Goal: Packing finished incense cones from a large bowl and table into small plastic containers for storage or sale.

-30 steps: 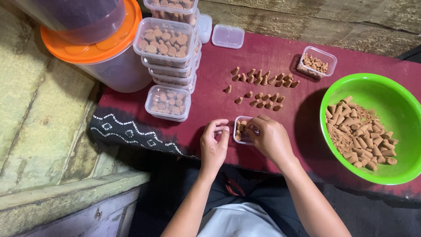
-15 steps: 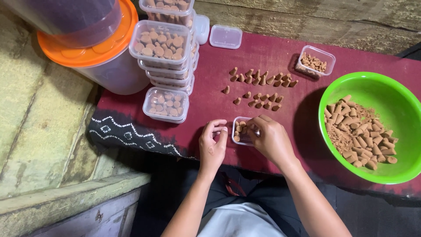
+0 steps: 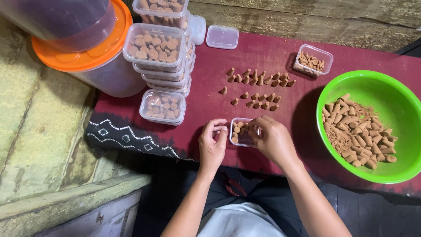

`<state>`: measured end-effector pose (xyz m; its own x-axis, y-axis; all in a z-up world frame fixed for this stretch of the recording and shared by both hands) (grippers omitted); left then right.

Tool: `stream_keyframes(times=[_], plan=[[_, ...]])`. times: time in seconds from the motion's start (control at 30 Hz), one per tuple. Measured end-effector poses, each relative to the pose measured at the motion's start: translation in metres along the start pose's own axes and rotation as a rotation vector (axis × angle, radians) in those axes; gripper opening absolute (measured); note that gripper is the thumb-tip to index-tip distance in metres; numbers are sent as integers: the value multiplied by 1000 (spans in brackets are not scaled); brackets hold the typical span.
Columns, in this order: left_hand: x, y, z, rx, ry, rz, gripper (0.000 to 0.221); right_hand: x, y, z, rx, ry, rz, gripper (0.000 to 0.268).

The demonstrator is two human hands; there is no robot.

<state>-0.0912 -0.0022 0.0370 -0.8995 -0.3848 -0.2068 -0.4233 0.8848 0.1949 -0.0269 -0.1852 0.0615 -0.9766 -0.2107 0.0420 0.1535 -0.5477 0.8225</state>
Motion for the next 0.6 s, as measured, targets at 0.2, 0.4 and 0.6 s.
stream_keyframes(times=[0.2, 0.4, 0.6], plan=[[-3, -2, 7, 10, 10, 7, 18, 0, 3, -1, -38, -28, 19, 13], [-7, -3, 8, 6, 25, 9, 18, 0, 8, 3, -55, -70, 44, 15], [-16, -3, 6, 4, 10, 2, 18, -5, 16, 5, -85, -44, 15, 15]])
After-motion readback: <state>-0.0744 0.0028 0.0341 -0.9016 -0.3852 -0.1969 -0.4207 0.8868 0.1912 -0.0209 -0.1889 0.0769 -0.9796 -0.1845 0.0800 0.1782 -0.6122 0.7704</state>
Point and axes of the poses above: each hand's wrist, its own x-axis away from the middle knuckle, its own y-axis out of the back of the hand, z = x × y, the point moved 9 cm from there along -x, towards the middle knuckle, and after that the axes turned 10 degrees about -y, right-handed, at the moved point
